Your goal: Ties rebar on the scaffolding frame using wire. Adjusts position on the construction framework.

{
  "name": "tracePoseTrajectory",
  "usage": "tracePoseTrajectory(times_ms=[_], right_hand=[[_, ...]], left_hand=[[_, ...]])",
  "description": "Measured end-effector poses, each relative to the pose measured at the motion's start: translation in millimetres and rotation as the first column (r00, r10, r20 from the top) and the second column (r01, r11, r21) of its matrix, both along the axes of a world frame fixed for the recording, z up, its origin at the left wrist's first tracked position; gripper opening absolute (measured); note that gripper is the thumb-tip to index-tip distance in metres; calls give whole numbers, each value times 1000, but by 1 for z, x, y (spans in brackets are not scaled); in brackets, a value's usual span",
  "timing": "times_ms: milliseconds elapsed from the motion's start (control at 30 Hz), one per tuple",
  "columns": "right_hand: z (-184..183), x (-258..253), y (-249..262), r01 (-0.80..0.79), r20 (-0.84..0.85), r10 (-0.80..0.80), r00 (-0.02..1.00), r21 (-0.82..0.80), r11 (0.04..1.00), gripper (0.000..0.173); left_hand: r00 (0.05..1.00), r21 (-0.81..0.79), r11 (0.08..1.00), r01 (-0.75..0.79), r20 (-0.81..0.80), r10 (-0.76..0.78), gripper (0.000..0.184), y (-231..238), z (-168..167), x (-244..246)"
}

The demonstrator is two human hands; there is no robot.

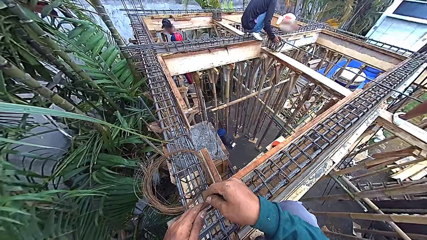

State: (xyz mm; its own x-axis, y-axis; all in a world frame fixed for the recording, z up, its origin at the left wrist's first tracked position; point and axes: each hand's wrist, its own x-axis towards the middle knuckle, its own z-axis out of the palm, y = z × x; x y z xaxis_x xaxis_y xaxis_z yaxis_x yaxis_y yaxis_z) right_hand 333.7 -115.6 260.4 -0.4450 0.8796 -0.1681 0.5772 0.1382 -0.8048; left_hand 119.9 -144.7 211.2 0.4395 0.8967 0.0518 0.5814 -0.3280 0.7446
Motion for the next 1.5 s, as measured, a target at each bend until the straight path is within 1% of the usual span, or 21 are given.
tracePoseTrajectory(times_ms=[167,367,533,667,733,867,967,1067,1167,1367,1500], right_hand=[[0,-1,-1,-37,-2,37,999,10,999,28],[4,-3,0,-69,23,69,997,-16,998,40],[7,-3,-1,-63,17,63,998,-17,998,44],[6,-2,0,-13,-10,13,1000,-21,1000,45],[5,-2,0,24,-29,-26,999,-45,999,44],[4,0,-1,112,-131,-121,984,-75,991,38],[-1,-3,-4,147,-251,-158,955,-60,987,32],[-8,-5,-6,219,-314,-209,926,-3,976,30],[-11,-7,-7,282,-356,-265,896,-3,959,29],[-14,-15,-9,338,-425,-292,857,36,940,27],[-17,-18,-10,385,-465,-291,836,120,915,24]], left_hand=[[999,33,999,-40,21,39,37,-2,1,3],[997,9,998,-66,34,65,36,-2,1,2],[995,-18,997,-78,61,79,36,-3,3,3],[988,-45,994,-96,115,100,36,-4,3,2],[975,-75,990,-122,180,134,35,-4,4,1],[911,-143,967,-212,329,248,33,-3,11,10],[851,-135,952,-273,428,305,33,-3,13,19],[837,-140,950,-280,449,313,32,-1,15,25],[836,-104,957,-270,468,287,31,0,12,28],[840,-68,959,-275,469,274,30,1,8,30],[843,-116,972,-206,483,236,29,1,4,30]])
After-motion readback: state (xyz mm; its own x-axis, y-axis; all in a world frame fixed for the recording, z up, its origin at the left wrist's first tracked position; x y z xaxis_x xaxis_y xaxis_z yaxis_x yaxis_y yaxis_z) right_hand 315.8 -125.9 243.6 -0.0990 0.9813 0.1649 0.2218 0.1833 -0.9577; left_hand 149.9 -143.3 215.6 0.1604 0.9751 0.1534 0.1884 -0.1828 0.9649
